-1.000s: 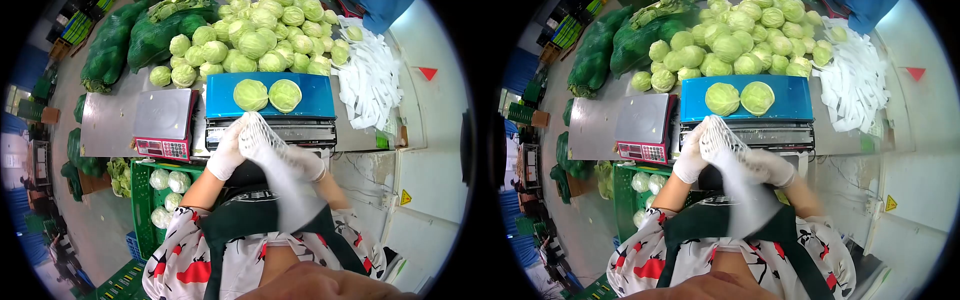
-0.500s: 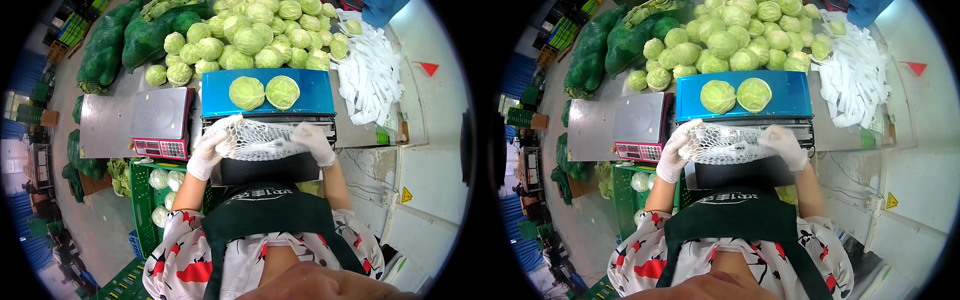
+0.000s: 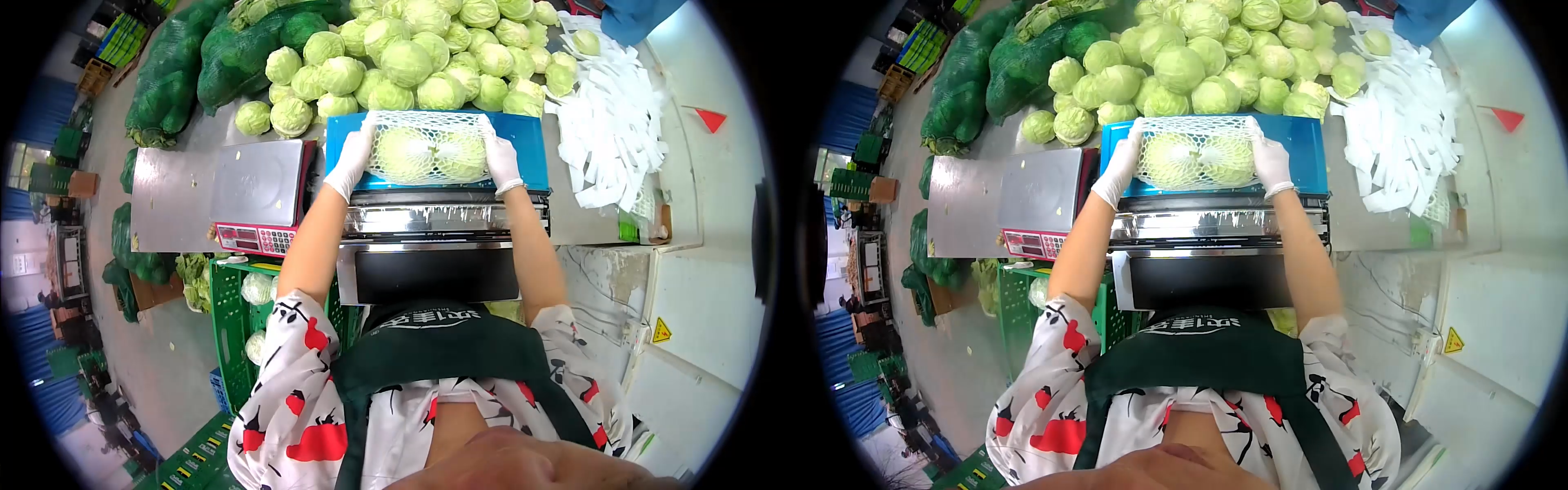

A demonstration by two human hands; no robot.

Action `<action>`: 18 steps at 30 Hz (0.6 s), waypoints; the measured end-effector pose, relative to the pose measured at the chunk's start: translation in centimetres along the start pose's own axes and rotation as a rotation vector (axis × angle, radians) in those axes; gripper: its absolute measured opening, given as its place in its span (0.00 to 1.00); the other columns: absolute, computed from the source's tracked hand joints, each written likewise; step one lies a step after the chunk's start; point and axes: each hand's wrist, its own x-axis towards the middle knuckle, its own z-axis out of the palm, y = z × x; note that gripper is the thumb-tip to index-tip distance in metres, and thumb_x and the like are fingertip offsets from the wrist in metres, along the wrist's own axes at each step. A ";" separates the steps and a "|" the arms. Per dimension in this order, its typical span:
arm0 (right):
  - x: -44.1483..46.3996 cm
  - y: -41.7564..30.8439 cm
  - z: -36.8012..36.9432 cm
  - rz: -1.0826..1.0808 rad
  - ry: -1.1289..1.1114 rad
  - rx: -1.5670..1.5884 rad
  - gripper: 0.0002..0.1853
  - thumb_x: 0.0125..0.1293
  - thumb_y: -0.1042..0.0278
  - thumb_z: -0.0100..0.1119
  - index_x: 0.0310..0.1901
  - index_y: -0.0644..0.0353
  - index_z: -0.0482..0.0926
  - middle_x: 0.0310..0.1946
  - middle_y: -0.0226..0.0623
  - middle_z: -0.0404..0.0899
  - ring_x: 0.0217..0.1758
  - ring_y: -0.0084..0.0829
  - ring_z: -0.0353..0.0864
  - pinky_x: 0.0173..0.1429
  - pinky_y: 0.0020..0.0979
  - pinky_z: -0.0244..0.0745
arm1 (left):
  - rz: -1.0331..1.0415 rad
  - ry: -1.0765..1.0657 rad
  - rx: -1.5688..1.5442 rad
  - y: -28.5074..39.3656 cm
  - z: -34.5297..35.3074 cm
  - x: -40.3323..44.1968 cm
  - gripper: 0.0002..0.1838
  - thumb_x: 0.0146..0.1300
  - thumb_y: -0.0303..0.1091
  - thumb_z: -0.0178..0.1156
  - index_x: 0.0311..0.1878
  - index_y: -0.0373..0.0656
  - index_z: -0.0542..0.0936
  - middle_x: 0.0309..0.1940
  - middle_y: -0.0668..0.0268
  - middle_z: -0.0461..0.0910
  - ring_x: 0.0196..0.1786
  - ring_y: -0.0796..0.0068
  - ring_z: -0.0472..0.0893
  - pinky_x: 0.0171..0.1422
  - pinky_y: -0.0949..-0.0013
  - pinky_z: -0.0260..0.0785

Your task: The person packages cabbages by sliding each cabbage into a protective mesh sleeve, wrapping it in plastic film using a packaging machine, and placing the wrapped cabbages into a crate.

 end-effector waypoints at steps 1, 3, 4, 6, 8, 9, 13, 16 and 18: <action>0.8 -0.4 -0.5 0.178 -0.115 0.042 0.33 0.74 0.40 0.51 0.55 0.69 0.80 0.53 0.53 0.83 0.56 0.42 0.84 0.61 0.32 0.74 | 0.005 -0.026 -0.148 0.7 0.8 0.0 0.31 0.72 0.57 0.51 0.45 0.32 0.84 0.39 0.57 0.86 0.44 0.71 0.84 0.50 0.68 0.75; 3.2 1.9 -0.1 -0.211 -0.092 0.174 0.27 0.75 0.48 0.53 0.55 0.69 0.81 0.53 0.50 0.84 0.54 0.36 0.84 0.60 0.29 0.74 | 0.112 -0.183 -0.427 0.8 1.0 2.1 0.22 0.71 0.46 0.55 0.49 0.33 0.83 0.43 0.61 0.86 0.43 0.72 0.84 0.50 0.70 0.75; 4.2 3.2 0.0 -0.202 -0.162 0.405 0.21 0.74 0.57 0.54 0.54 0.69 0.82 0.53 0.46 0.84 0.52 0.31 0.83 0.60 0.28 0.74 | 0.133 -0.279 -0.413 0.0 1.0 3.6 0.21 0.69 0.43 0.56 0.49 0.33 0.83 0.43 0.61 0.86 0.43 0.72 0.84 0.50 0.70 0.75; 4.9 2.3 -1.1 -0.220 -0.343 0.615 0.16 0.72 0.67 0.57 0.53 0.70 0.83 0.52 0.39 0.84 0.51 0.26 0.82 0.60 0.27 0.74 | 0.178 -0.469 -0.384 3.1 1.2 2.8 0.18 0.66 0.38 0.59 0.50 0.32 0.82 0.43 0.61 0.85 0.44 0.73 0.84 0.50 0.70 0.75; 5.4 0.4 -3.0 -0.297 -0.565 0.575 0.16 0.70 0.68 0.59 0.52 0.70 0.84 0.50 0.35 0.85 0.51 0.24 0.81 0.59 0.27 0.74 | 0.203 -0.580 -0.300 3.9 1.4 3.4 0.12 0.58 0.31 0.59 0.41 0.35 0.86 0.35 0.64 0.86 0.35 0.80 0.81 0.42 0.75 0.73; 5.6 -0.6 -3.9 -0.354 -0.653 0.518 0.16 0.66 0.70 0.65 0.52 0.70 0.84 0.50 0.36 0.85 0.51 0.23 0.81 0.58 0.26 0.74 | 0.263 -0.646 -0.168 3.4 0.9 5.2 0.11 0.57 0.30 0.59 0.38 0.36 0.87 0.33 0.66 0.86 0.33 0.81 0.80 0.39 0.77 0.72; 5.4 -4.1 -7.8 -0.490 -1.018 -0.084 0.28 0.56 0.68 0.74 0.60 0.66 0.80 0.58 0.42 0.80 0.58 0.27 0.78 0.61 0.27 0.73 | 0.716 -0.505 0.534 6.1 2.8 -0.1 0.21 0.54 0.33 0.61 0.50 0.32 0.81 0.46 0.55 0.83 0.46 0.69 0.80 0.52 0.70 0.72; 4.7 -1.3 -9.2 -0.737 -0.558 -0.327 0.45 0.54 0.63 0.77 0.73 0.62 0.66 0.67 0.49 0.71 0.67 0.36 0.73 0.67 0.33 0.71 | 0.863 0.100 0.889 6.5 4.2 -5.0 0.45 0.56 0.40 0.67 0.73 0.29 0.60 0.69 0.40 0.65 0.71 0.48 0.68 0.77 0.58 0.59; 2.2 -3.0 -10.4 -0.164 -0.759 -0.107 0.57 0.52 0.64 0.78 0.79 0.60 0.50 0.76 0.49 0.59 0.74 0.41 0.65 0.76 0.39 0.59 | 0.599 0.044 0.588 3.8 3.4 -5.2 0.52 0.58 0.45 0.69 0.77 0.30 0.52 0.73 0.42 0.61 0.74 0.50 0.65 0.78 0.59 0.56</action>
